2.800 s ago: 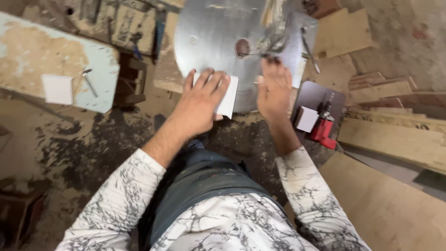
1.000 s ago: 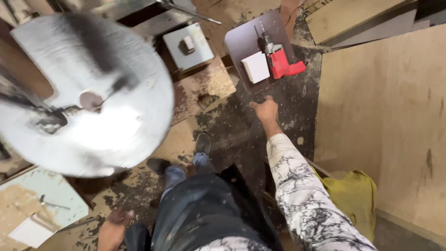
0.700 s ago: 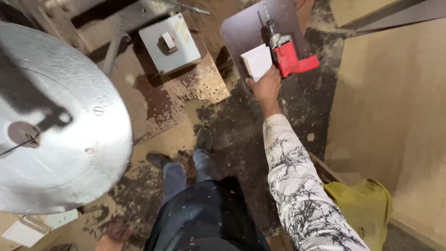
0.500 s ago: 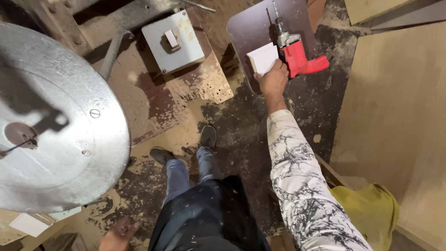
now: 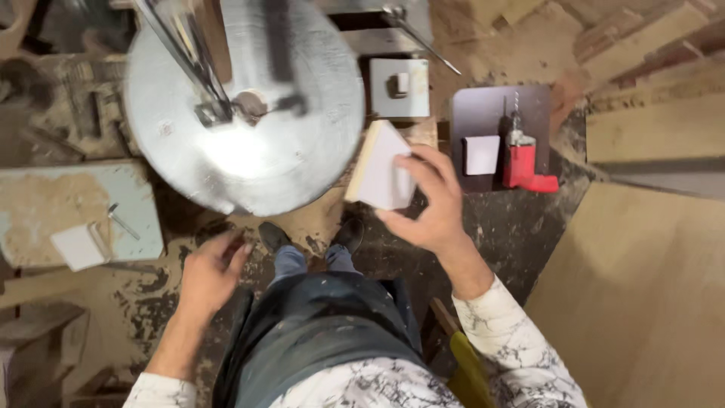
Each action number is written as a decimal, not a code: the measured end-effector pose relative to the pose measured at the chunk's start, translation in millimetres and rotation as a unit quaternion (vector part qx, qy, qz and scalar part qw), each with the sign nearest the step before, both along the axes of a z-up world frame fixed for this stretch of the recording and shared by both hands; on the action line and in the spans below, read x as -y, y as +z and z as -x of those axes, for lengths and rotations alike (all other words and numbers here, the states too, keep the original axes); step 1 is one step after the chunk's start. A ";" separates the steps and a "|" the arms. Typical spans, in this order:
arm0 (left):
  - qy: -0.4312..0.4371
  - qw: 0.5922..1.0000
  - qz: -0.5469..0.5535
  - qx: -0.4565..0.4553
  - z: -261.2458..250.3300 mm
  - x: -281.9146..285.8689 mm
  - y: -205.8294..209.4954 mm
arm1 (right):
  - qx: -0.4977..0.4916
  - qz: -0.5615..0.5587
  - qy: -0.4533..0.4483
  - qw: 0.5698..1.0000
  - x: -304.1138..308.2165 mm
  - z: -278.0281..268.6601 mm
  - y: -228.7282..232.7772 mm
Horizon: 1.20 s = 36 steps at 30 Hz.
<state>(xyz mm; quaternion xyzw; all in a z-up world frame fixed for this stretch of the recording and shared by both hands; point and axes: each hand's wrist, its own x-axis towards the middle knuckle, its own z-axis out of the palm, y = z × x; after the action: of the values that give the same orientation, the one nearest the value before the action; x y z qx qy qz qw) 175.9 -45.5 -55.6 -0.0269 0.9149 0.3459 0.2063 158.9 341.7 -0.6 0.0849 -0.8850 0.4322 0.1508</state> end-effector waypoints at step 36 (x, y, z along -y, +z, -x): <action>0.124 0.946 -0.246 -0.169 120.7 -74.8 19.3 | 0.070 -0.220 0.137 0.963 124.0 72.9 -0.1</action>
<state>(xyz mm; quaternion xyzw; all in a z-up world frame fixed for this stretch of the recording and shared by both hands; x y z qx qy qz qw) 55.1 29.3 -36.3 -0.0300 0.8121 0.5827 0.0045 86.0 217.7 -0.7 0.2056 -0.9465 0.2487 0.0054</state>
